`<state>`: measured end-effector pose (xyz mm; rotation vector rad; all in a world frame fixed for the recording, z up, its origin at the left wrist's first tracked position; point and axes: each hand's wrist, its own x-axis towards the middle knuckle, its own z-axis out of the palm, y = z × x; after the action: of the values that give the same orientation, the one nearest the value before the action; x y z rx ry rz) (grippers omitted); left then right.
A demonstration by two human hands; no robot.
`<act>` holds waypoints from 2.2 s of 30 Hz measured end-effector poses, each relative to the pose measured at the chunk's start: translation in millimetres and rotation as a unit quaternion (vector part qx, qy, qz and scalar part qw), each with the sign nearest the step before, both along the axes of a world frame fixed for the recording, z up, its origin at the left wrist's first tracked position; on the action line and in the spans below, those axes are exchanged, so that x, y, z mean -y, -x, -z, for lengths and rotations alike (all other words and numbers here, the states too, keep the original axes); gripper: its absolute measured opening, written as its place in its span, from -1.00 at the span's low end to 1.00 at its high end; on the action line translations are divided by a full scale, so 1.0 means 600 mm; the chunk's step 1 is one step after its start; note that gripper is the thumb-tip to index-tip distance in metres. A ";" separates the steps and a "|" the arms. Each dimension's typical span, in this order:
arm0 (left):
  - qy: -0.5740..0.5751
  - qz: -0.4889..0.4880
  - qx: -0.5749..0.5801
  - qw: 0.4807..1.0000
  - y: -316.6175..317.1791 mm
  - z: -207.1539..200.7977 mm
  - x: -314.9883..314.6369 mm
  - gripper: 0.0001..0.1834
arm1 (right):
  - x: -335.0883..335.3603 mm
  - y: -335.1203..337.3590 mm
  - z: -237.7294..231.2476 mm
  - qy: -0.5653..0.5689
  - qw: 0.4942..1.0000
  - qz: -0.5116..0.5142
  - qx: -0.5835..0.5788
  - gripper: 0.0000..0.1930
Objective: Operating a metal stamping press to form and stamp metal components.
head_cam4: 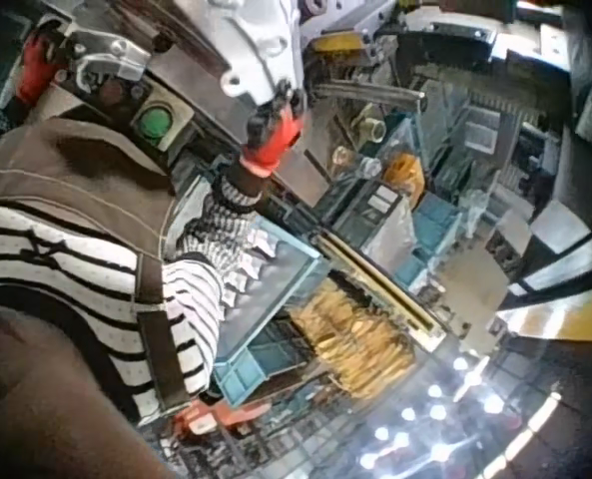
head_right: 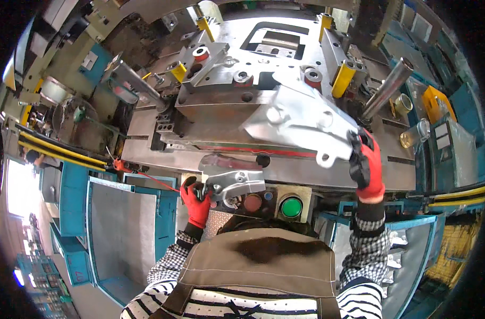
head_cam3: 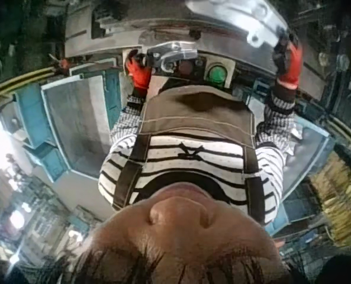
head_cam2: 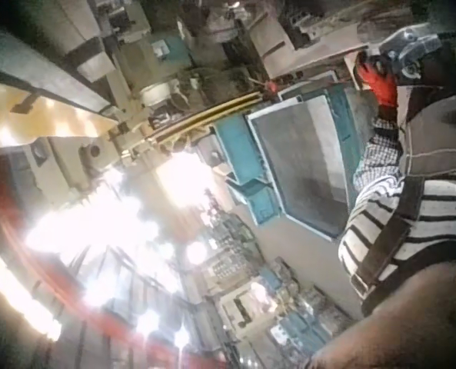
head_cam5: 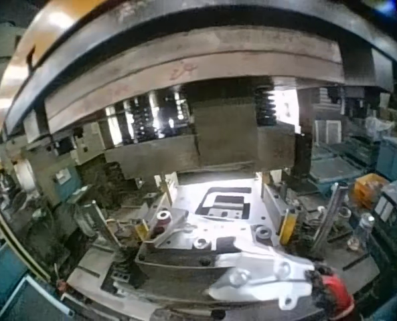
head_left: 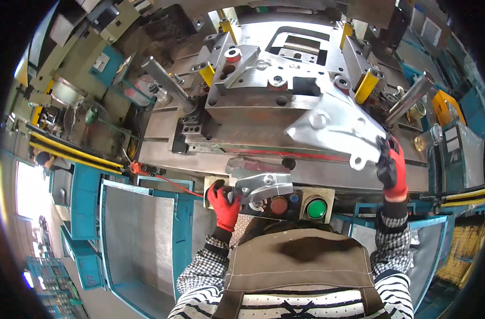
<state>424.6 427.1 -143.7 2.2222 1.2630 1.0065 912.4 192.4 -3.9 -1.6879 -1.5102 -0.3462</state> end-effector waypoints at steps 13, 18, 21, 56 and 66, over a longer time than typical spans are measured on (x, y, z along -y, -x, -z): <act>0.082 0.084 -0.052 0.992 0.032 0.092 -0.003 -0.10 | -0.455 -0.175 -0.050 0.102 0.865 -0.172 -0.461 -0.87; 0.059 0.072 -0.044 0.995 0.048 0.129 0.006 -0.12 | -0.515 -0.208 -0.110 0.307 0.935 -0.162 0.077 -0.73; 0.072 0.073 -0.048 0.994 0.051 0.143 -0.003 -0.11 | -0.557 -0.165 -0.146 0.413 0.909 0.036 0.035 -0.57; 0.117 -0.028 -0.114 0.986 0.246 0.161 -0.139 0.17 | 0.116 0.256 0.278 0.373 0.827 0.076 -0.414 0.10; 0.462 -0.058 0.188 0.865 0.255 0.257 -0.163 -0.18 | 0.120 0.286 0.495 0.268 0.879 0.170 -0.357 0.18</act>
<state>271.5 524.7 -298.2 1.1636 1.3095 0.6095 741.0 120.1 -300.8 -2.1813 -0.7765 0.5359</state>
